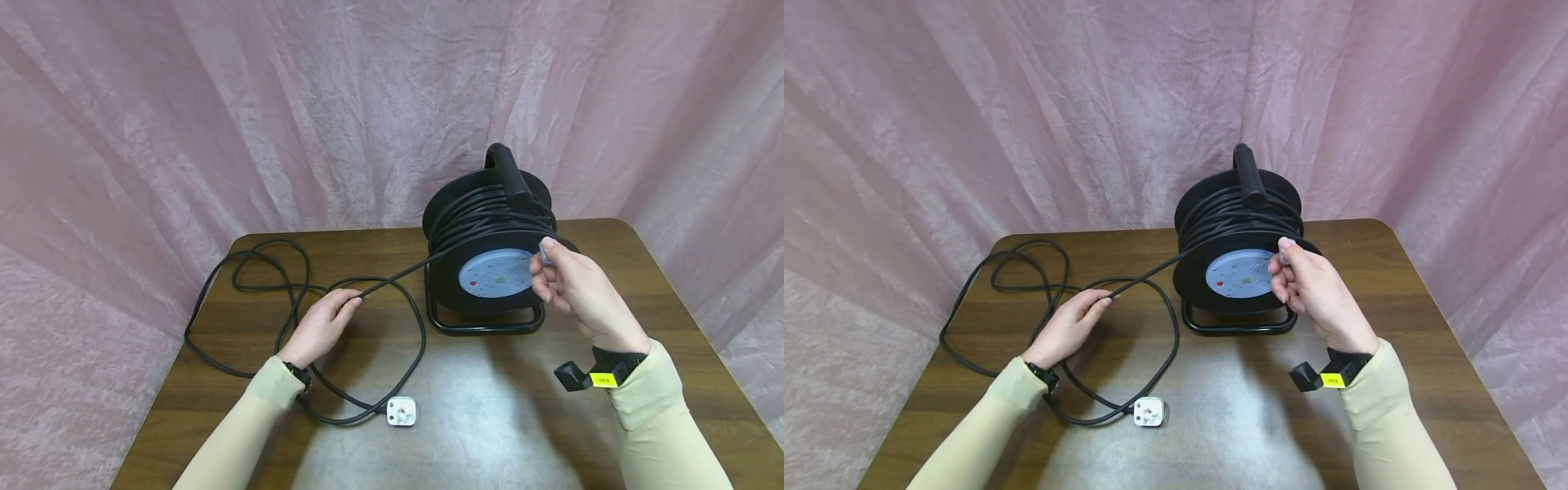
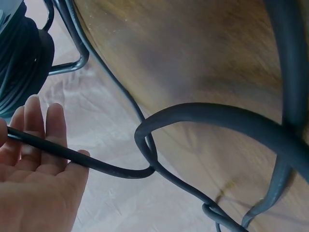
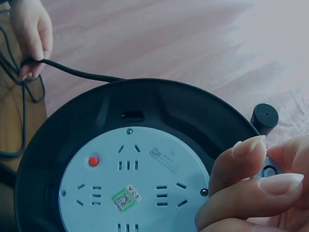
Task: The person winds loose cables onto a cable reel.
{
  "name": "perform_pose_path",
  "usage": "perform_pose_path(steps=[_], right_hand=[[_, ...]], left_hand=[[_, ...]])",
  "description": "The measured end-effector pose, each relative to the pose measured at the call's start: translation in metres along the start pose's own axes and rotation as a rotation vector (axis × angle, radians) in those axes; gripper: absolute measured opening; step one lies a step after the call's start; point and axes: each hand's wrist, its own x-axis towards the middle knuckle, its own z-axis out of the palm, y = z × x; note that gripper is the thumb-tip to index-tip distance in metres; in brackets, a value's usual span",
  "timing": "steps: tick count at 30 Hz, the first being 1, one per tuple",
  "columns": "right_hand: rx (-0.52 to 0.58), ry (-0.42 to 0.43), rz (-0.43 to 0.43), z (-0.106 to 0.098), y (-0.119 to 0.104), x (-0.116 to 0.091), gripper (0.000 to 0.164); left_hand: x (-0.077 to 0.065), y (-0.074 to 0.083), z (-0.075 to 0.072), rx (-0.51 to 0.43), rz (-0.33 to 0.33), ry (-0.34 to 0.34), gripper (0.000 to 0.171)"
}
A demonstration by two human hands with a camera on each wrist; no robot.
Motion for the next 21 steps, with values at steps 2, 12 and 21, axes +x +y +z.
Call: perform_pose_path(steps=[2, 12, 21], right_hand=[[0.001, 0.004, 0.003, -0.002, 0.001, -0.001, 0.053], [0.023, 0.023, 0.015, -0.012, 0.007, -0.003, 0.047], [-0.007, 0.034, 0.044, -0.022, 0.017, -0.008, 0.047]], left_hand=[[0.0, -0.001, 0.001, -0.003, 0.003, -0.01, 0.033], [-0.001, -0.005, 0.003, -0.012, 0.018, -0.047, 0.036], [-0.001, -0.004, 0.004, -0.003, 0.023, -0.06, 0.036]])
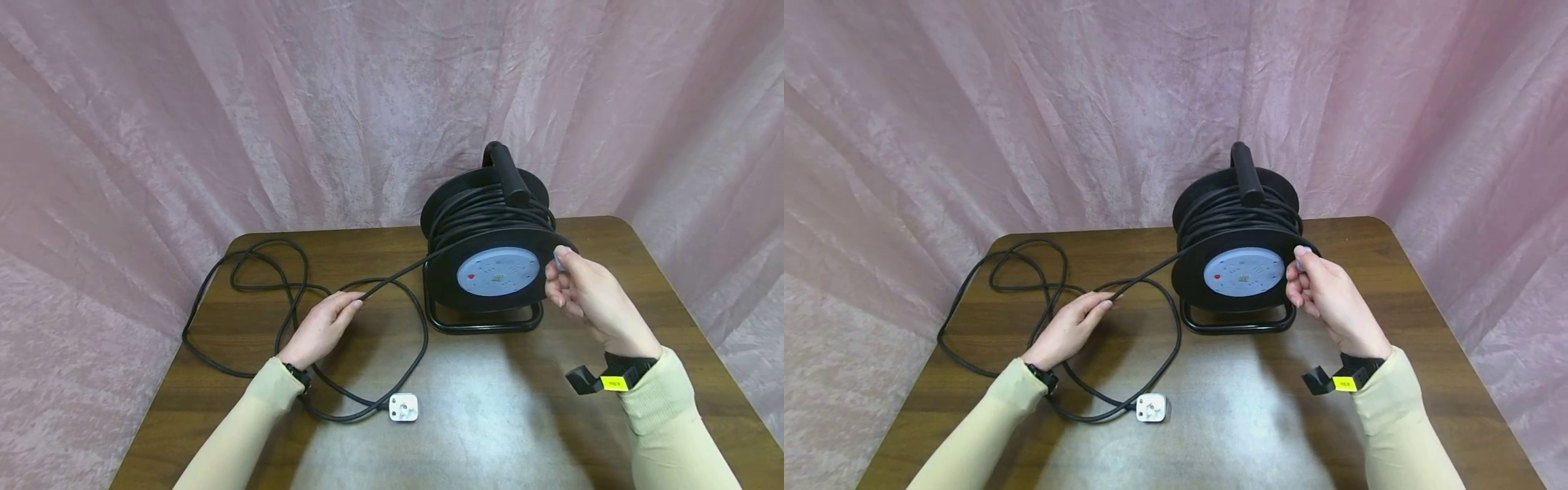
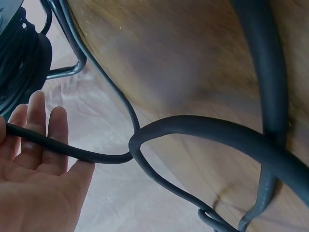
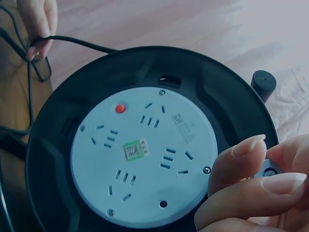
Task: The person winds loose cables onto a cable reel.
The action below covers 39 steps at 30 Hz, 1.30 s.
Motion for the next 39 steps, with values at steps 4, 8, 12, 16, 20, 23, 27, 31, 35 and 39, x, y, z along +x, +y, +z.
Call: perform_pose_path(steps=[4, 8, 12, 16, 20, 23, 27, 31, 35, 39], right_hand=[[-0.014, 0.004, 0.017, -0.003, 0.004, -0.001, 0.048], [-0.027, 0.018, 0.038, -0.006, 0.008, -0.002, 0.049], [-0.021, 0.024, 0.053, -0.008, 0.013, -0.003, 0.048], [-0.005, 0.026, 0.064, -0.009, 0.017, -0.003, 0.048], [-0.011, 0.031, 0.075, -0.01, 0.02, -0.004, 0.05], [-0.021, 0.031, 0.077, -0.011, 0.022, -0.004, 0.05], [-0.041, 0.027, 0.08, -0.013, 0.026, -0.004, 0.051], [-0.051, 0.024, 0.097, -0.015, 0.03, -0.005, 0.053], [-0.039, 0.028, 0.107, -0.015, 0.034, -0.005, 0.053], [-0.046, 0.03, 0.118, -0.016, 0.037, -0.006, 0.052]], left_hand=[[0.0, 0.001, 0.001, -0.001, -0.008, -0.005, 0.036], [0.0, 0.001, 0.001, -0.001, -0.008, -0.017, 0.037], [0.001, 0.002, 0.002, -0.009, 0.006, -0.011, 0.036], [0.002, 0.004, 0.002, -0.018, 0.033, -0.004, 0.035], [0.003, 0.006, 0.002, -0.011, 0.029, -0.011, 0.037], [0.004, 0.006, 0.003, -0.017, 0.017, -0.021, 0.039], [0.005, 0.006, 0.003, -0.031, 0.012, -0.033, 0.041], [0.004, 0.006, 0.003, -0.022, -0.003, -0.035, 0.039], [0.005, 0.005, 0.003, -0.03, 0.005, -0.031, 0.037], [0.005, 0.005, 0.003, -0.04, 0.01, -0.027, 0.042]])
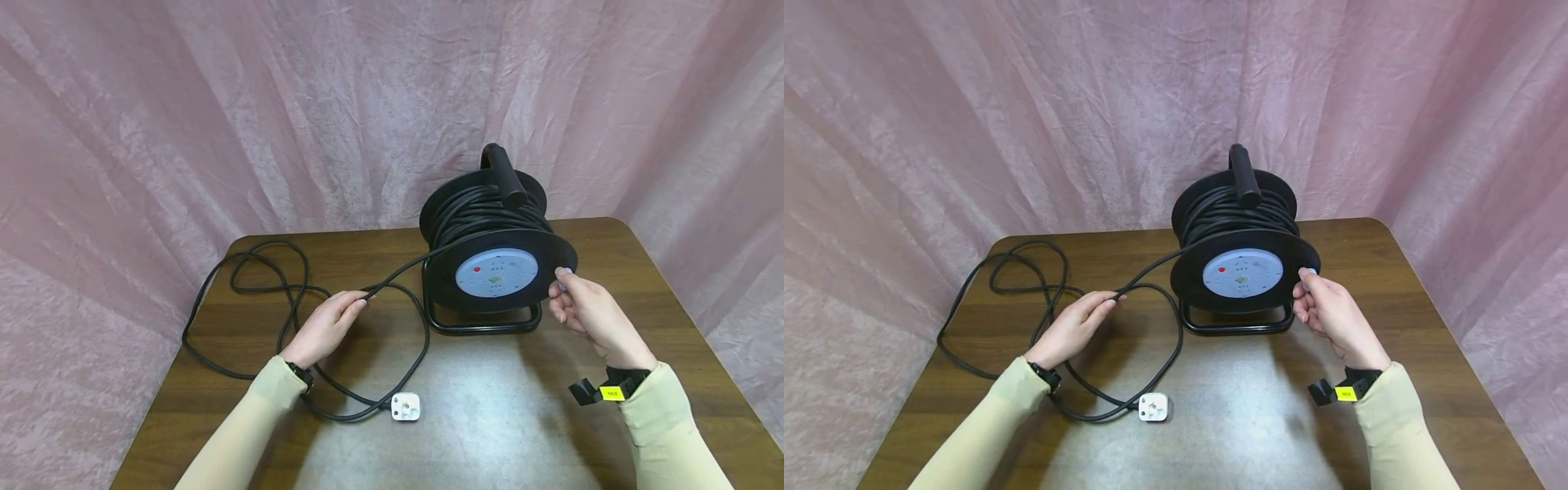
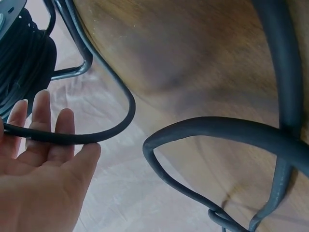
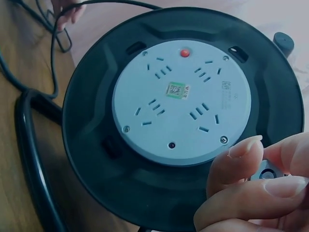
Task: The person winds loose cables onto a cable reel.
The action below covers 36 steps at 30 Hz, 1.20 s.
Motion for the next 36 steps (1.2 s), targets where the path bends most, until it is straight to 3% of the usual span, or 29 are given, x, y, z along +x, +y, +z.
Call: perform_pose_path(steps=[6, 13, 36], right_hand=[[-0.048, 0.008, 0.016, 0.0, 0.005, 0.001, 0.051], [-0.147, 0.002, 0.032, 0.0, 0.013, 0.002, 0.063], [-0.163, -0.031, 0.101, 0.007, 0.033, 0.008, 0.059]], left_hand=[[-0.001, -0.001, 0.0, 0.008, -0.002, -0.008, 0.045], [-0.001, -0.002, 0.0, 0.015, 0.01, -0.011, 0.042], [-0.001, 0.005, -0.002, -0.042, -0.011, -0.032, 0.041]])
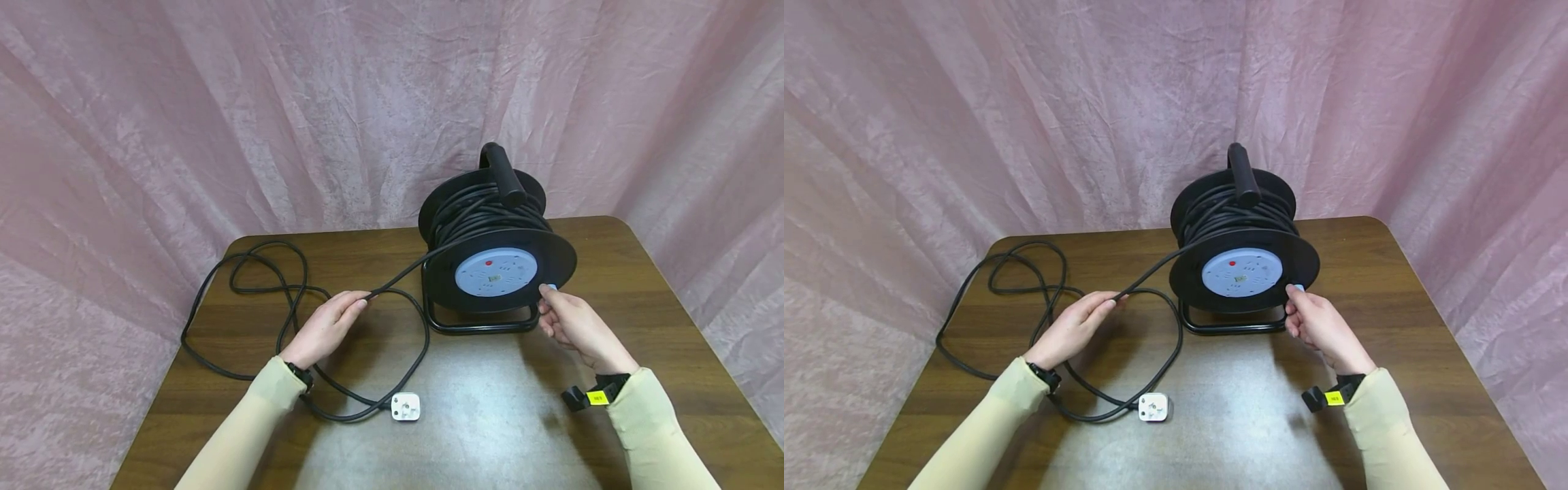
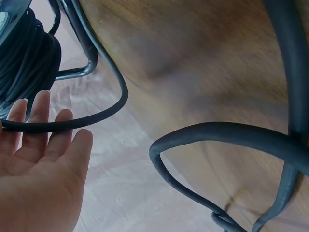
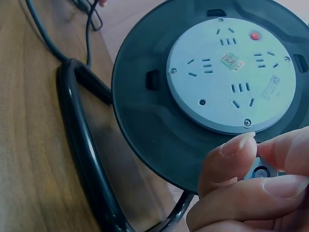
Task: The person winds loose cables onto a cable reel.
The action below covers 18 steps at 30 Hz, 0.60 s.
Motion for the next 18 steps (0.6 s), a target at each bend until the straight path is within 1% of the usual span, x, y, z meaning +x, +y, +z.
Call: perform_pose_path(steps=[7, 13, 18], right_hand=[[-0.039, -0.006, 0.013, 0.005, 0.006, 0.002, 0.061], [-0.064, -0.002, 0.033, 0.009, 0.01, 0.005, 0.063], [-0.08, 0.001, 0.044, 0.012, 0.011, 0.005, 0.063]], left_hand=[[0.001, 0.0, 0.0, 0.002, -0.012, -0.002, 0.041], [0.003, 0.002, 0.002, -0.021, 0.009, -0.002, 0.039], [0.004, 0.003, 0.002, -0.03, 0.009, 0.0, 0.036]])
